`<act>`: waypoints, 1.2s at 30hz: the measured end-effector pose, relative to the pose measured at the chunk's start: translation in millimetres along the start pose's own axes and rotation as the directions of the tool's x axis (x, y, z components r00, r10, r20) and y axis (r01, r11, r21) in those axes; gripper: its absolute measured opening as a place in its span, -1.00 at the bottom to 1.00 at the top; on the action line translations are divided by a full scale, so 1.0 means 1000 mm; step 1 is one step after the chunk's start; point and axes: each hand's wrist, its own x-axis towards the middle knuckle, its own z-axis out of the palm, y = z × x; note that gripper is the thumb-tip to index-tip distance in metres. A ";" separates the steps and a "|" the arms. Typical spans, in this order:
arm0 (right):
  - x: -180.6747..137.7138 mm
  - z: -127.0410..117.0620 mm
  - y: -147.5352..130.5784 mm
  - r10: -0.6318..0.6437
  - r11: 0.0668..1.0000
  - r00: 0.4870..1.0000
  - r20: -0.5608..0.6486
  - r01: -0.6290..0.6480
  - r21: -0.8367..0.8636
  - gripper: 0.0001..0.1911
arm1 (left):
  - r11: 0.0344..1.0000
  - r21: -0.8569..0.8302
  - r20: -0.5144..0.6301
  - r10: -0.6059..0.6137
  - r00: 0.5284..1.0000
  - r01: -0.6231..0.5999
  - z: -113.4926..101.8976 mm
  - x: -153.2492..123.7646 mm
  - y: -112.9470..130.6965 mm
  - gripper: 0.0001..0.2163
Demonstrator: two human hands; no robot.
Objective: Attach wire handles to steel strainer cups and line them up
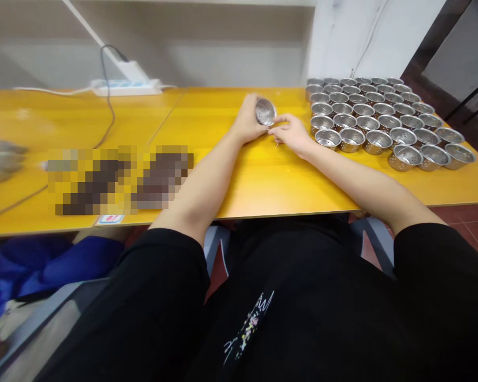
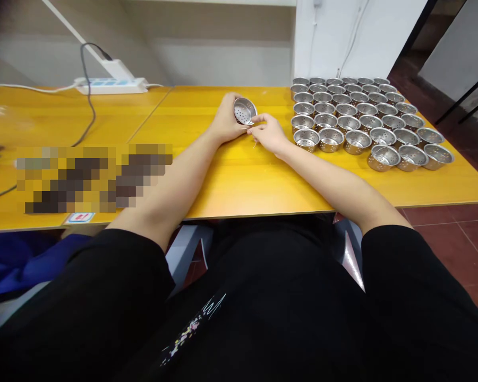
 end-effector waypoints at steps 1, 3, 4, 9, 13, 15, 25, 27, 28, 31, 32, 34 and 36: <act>0.001 0.000 0.001 0.007 1.000 1.000 0.004 -0.007 0.013 -0.68 | 1.000 -0.010 0.016 -0.004 1.000 0.004 0.000 -0.001 0.003 -0.18; 0.002 0.001 0.001 0.019 0.999 1.000 -0.017 -0.018 0.028 -0.70 | 1.000 -0.026 0.037 -0.012 0.999 0.013 -0.001 -0.004 0.009 -0.18; 0.003 0.002 0.001 0.023 0.999 0.999 -0.038 -0.022 0.028 -0.72 | 0.999 -0.035 0.040 -0.015 0.999 0.017 -0.002 -0.005 0.010 -0.17; 0.004 0.005 0.000 -0.099 0.995 0.989 -0.111 0.097 -0.020 -0.83 | 0.986 -0.078 0.097 -0.138 0.986 0.146 -0.012 -0.004 0.009 -0.06; 0.002 0.004 0.001 -0.126 0.992 0.987 -0.098 0.124 -0.027 -0.84 | 0.967 -0.091 0.265 -0.207 0.942 0.239 -0.026 -0.001 0.004 -0.01; 0.003 0.002 0.002 -0.095 0.995 0.990 -0.107 0.097 0.017 -0.87 | 0.961 -0.127 0.301 -0.200 0.932 0.247 -0.029 0.000 0.004 -0.05; 0.035 -0.008 0.027 -0.124 0.968 0.983 -0.132 0.150 0.203 -0.55 | 0.949 -0.245 0.210 -0.146 0.967 0.197 -0.025 0.003 -0.012 -0.12; 0.038 -0.007 0.030 -0.104 0.965 0.987 -0.124 0.131 0.226 -0.59 | 0.962 -0.224 0.195 -0.113 0.974 0.157 -0.025 0.003 -0.015 -0.11; 0.039 -0.006 0.031 -0.088 0.963 0.989 -0.119 0.115 0.242 -0.58 | 0.969 -0.211 0.185 -0.093 0.978 0.132 -0.024 0.004 -0.017 -0.13; 0.041 -0.002 0.030 -0.049 0.954 0.993 -0.108 0.079 0.290 -0.51 | 0.985 -0.167 0.150 -0.014 0.989 0.040 -0.019 0.005 -0.019 -0.21; 0.042 -0.001 0.029 -0.040 0.950 0.994 -0.105 0.070 0.304 -0.50 | 0.988 -0.152 0.138 0.015 0.990 0.006 -0.017 0.005 -0.019 -0.23; 0.042 -0.001 0.028 -0.030 0.945 0.995 -0.095 0.059 0.323 -0.46 | 0.991 -0.119 0.119 0.076 0.990 -0.062 -0.013 0.006 -0.020 -0.22; 0.042 -0.003 0.027 -0.035 0.945 0.997 -0.073 0.057 0.322 -0.41 | 0.989 -0.087 0.111 0.132 0.985 -0.123 -0.010 0.007 -0.019 -0.21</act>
